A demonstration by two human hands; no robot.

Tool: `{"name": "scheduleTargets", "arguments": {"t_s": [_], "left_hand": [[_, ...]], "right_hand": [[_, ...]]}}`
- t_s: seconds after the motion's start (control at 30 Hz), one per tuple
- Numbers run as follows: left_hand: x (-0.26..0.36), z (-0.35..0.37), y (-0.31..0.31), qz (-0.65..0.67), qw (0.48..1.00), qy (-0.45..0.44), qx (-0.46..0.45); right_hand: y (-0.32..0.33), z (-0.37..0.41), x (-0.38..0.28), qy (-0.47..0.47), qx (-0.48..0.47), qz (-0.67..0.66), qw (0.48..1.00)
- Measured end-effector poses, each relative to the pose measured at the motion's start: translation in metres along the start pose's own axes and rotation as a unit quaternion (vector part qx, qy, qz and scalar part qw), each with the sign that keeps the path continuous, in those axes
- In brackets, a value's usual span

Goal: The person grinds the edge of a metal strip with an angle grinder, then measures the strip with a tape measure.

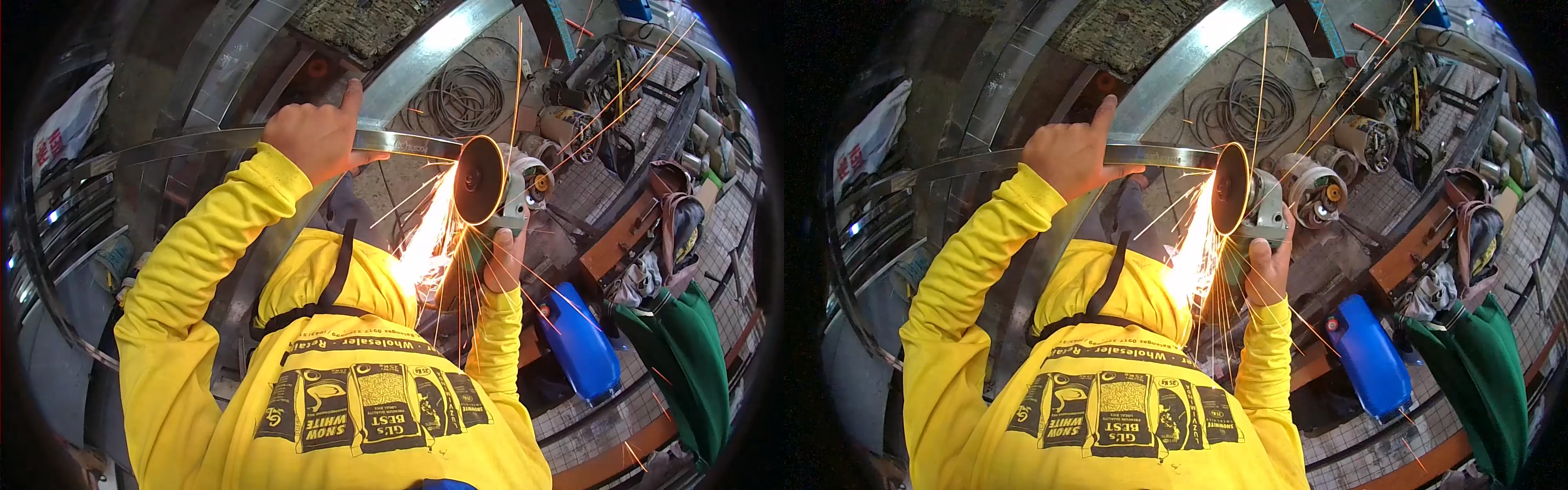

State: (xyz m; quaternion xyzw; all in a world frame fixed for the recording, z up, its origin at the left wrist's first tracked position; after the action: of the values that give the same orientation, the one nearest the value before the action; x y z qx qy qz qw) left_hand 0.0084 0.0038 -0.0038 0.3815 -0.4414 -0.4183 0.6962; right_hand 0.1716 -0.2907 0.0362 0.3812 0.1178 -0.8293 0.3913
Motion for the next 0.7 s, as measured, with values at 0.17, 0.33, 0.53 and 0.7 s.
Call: {"name": "scheduleTargets", "arguments": {"t_s": [0.17, 0.33, 0.53, 0.7], "left_hand": [[-0.002, -0.003, -0.005, -0.011, 0.999, -0.016, 0.049], [-0.002, -0.002, -0.003, -0.015, 0.999, -0.014, 0.046], [0.000, -0.004, 0.004, 0.002, 1.000, 0.017, -0.006], [-0.002, -0.002, -0.003, -0.013, 0.999, -0.009, 0.047]], "right_hand": [[0.007, -0.008, 0.010, 0.025, -0.003, -0.019, 0.999], [0.003, -0.007, 0.003, 0.037, 0.010, 0.007, 0.999], [0.000, -0.003, 0.003, 0.020, 0.005, -0.018, 1.000], [0.000, 0.001, 0.002, 0.006, 0.018, -0.002, 1.000]]}}
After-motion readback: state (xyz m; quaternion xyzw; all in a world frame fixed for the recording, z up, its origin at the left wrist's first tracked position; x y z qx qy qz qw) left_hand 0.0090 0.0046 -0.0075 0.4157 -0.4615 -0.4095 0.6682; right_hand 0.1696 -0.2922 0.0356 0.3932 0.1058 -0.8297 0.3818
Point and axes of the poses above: each hand's wrist, its own z-axis away from the middle knuckle, its own y-axis out of the back of the hand, x = y × z, the point moved 1 cm from there along -z, towards the middle knuckle, and after that the axes turned 14 degrees about -y, right-handed, at the moved point
